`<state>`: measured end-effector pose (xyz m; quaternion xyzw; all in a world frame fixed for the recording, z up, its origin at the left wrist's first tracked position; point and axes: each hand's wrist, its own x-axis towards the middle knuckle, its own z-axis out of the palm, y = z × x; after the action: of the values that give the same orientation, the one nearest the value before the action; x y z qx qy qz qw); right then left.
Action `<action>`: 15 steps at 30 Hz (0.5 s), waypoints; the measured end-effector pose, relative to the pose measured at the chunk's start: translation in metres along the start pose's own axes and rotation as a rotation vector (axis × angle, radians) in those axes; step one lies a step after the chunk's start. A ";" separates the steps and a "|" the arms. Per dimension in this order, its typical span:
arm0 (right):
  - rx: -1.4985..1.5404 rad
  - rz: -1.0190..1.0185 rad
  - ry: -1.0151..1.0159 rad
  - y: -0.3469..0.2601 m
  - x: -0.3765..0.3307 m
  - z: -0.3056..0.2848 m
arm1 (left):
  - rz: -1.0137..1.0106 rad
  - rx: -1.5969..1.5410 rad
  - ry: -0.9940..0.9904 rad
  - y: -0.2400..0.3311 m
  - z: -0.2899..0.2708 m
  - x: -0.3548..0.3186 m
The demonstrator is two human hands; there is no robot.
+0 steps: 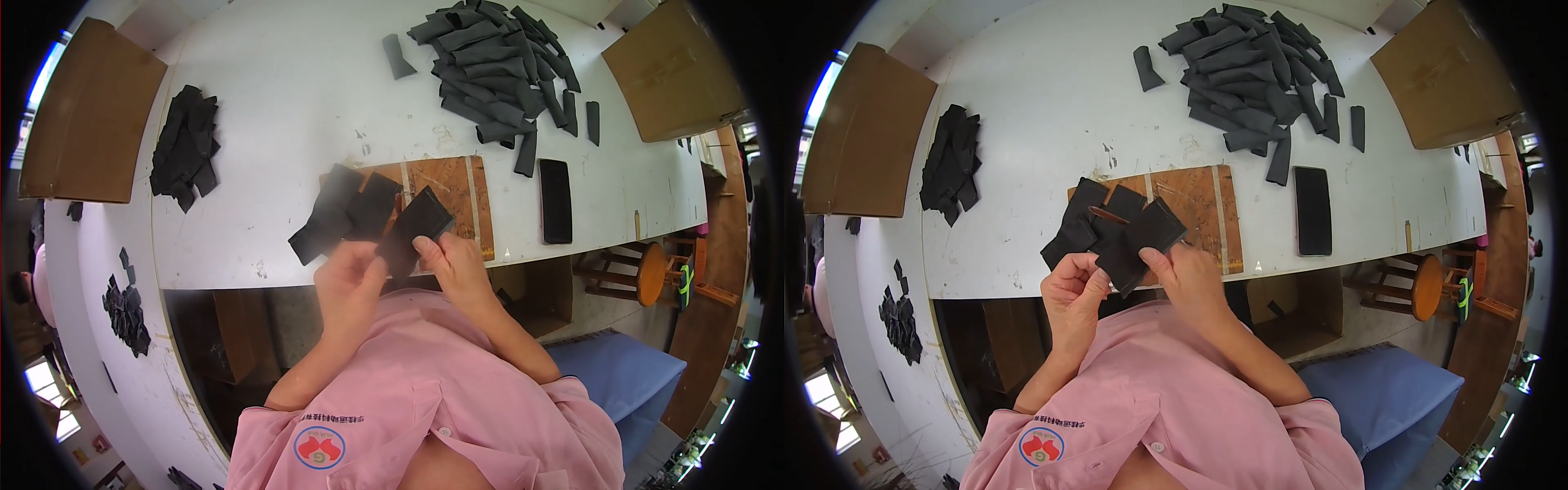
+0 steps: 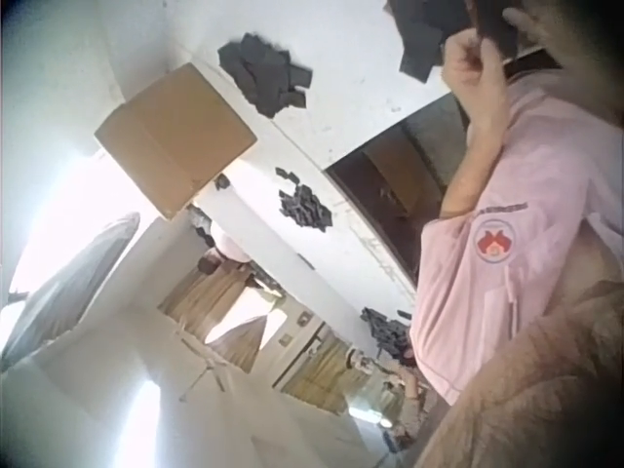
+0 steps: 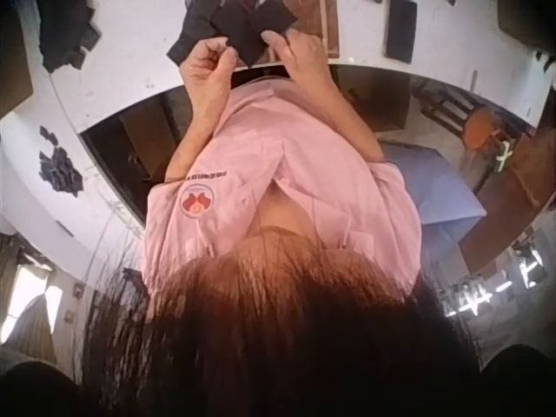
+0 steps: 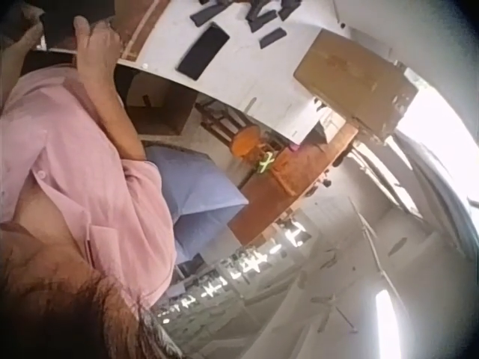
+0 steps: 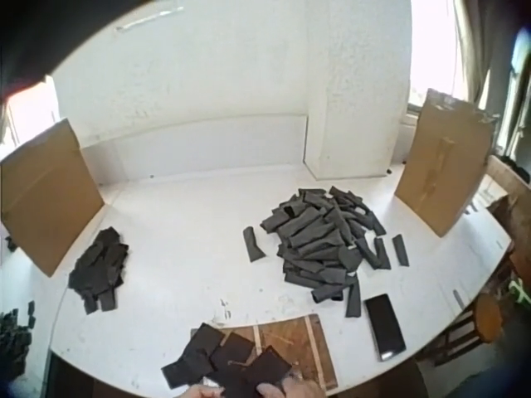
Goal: Peeling and sticking small grey foam adhesive pieces onto larger black foam strips at a workshop table.
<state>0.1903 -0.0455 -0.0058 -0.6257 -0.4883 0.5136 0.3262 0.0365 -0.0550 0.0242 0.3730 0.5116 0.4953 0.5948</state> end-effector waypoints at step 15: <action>-0.539 -0.765 0.214 -0.019 -0.005 0.026 | 0.437 0.528 0.246 -0.033 0.005 0.007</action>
<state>0.1597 -0.0465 0.0062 -0.5127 -0.7628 0.1445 0.3665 0.0481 -0.0555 -0.0081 0.5519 0.5980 0.5026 0.2919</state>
